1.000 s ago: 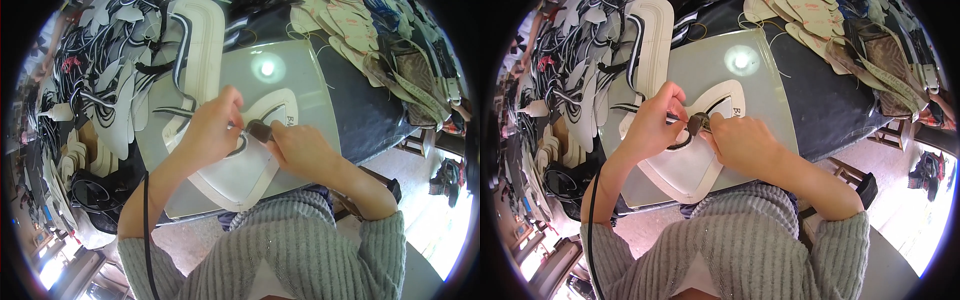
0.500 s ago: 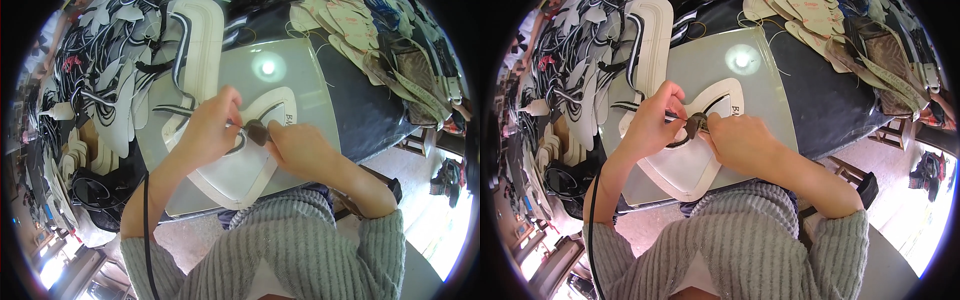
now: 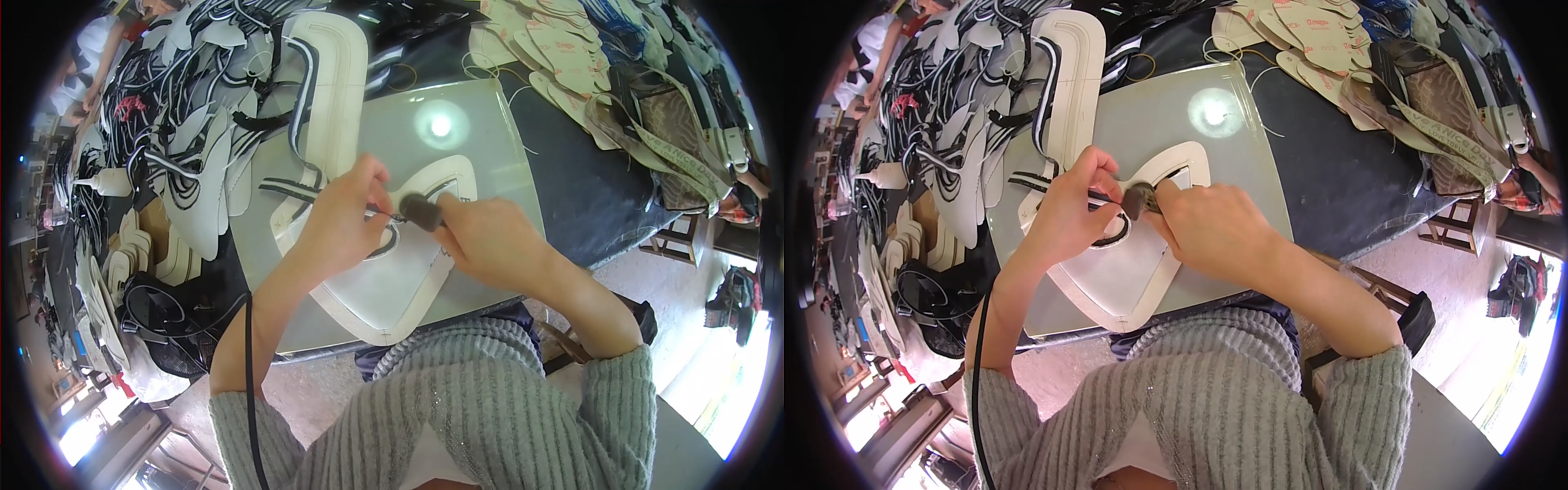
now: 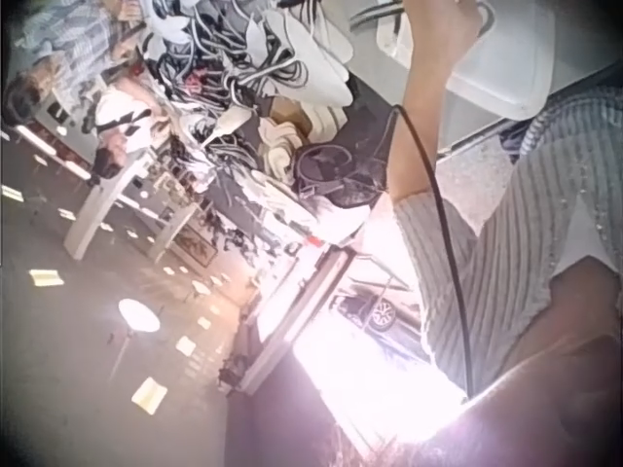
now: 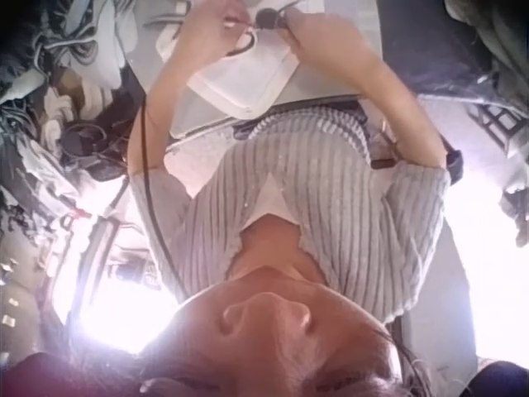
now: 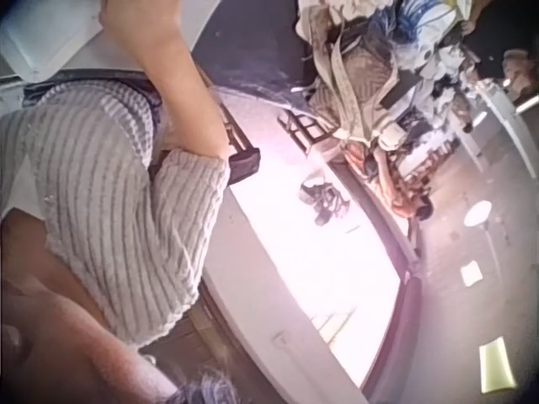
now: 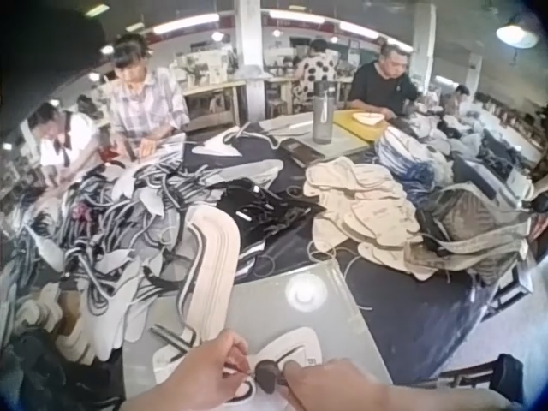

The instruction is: The recorder uses a cobbler hammer to shape and flatten shoe upper components against a template on a workbench.

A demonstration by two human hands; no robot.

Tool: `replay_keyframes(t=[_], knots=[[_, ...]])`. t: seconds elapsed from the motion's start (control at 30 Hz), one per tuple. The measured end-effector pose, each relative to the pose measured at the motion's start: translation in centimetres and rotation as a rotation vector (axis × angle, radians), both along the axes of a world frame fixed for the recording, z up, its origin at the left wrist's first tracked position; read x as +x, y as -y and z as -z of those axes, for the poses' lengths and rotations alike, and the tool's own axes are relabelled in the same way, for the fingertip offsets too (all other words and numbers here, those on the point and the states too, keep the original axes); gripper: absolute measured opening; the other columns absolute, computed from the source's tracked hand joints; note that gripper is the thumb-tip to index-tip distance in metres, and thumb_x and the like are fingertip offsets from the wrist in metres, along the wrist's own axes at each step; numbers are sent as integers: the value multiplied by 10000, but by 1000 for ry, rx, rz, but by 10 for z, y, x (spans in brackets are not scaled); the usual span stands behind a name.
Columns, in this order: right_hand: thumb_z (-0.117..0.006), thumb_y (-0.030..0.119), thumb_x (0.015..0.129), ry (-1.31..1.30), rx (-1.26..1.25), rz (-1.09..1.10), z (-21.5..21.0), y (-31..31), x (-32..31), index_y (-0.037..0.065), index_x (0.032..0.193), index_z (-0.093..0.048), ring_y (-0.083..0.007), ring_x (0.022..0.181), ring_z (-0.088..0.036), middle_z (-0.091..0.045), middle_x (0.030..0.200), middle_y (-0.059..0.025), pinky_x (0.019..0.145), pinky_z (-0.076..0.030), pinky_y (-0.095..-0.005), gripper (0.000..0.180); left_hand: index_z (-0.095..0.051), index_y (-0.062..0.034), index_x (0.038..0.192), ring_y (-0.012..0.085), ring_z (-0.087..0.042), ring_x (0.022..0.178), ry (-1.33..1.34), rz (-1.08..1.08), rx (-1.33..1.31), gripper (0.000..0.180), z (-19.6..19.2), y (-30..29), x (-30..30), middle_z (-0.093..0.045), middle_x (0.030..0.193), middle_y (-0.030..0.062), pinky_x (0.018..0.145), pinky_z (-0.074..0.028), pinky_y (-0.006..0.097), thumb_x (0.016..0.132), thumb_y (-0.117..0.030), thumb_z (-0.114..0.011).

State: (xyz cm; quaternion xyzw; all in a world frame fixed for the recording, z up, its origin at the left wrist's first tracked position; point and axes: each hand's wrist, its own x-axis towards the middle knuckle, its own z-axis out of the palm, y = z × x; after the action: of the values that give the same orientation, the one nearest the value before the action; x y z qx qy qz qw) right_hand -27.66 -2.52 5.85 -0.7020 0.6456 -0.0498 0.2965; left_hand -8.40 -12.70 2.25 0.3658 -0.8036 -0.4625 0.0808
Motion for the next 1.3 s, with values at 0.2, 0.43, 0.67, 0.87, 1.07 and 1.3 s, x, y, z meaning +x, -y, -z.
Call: replay_keyframes(t=[0.2,0.43,0.67,0.87,1.07,1.3], knots=[[-572,235,955,195,-141,58,26,21,-31,2,1019,-577,-427,752,-640,-644,750,-227,683,-490,-514,243,-489,-23,1289,367,-582,1106,-157,-127,-653,582,5,-23,12,-609,1201,170,940,-458,422,761,0,-734],[-569,211,951,-56,-596,114,41,37,-38,-6,995,-510,-410,757,-632,-622,843,-170,659,-516,-502,229,-267,-92,1537,388,-190,1484,238,2,-476,1067,11,-128,20,-255,1571,212,1165,-122,630,745,-654,-709],[-688,336,905,375,-71,50,35,12,-47,22,882,-574,-228,573,-550,-590,669,-75,589,-462,-368,335,-275,-79,1534,319,-237,1481,140,148,-502,959,9,-154,63,-277,1573,184,1179,-118,589,809,-528,-713],[-715,158,866,770,168,-182,8,-44,-31,12,1199,-649,-59,712,-470,-544,778,38,643,-419,-245,369,-338,-47,1501,312,-357,1428,111,169,-633,949,-17,-160,88,-426,1510,134,1184,-190,554,761,-449,-775],[-675,89,877,859,-66,213,28,-83,-28,2,1192,-644,-74,627,-464,-547,727,4,565,-409,-269,328,-378,-51,1477,356,-427,1361,-65,30,-460,929,-25,-143,59,-511,1434,125,1162,-220,576,745,-426,-810],[-647,124,919,500,-234,346,41,-82,-44,-47,912,-597,-271,556,-554,-573,667,-186,554,-446,-353,179,-506,-43,1343,335,-509,1262,-65,-269,-645,625,26,-129,28,-587,1311,124,1116,-273,581,801,-222,-764]])
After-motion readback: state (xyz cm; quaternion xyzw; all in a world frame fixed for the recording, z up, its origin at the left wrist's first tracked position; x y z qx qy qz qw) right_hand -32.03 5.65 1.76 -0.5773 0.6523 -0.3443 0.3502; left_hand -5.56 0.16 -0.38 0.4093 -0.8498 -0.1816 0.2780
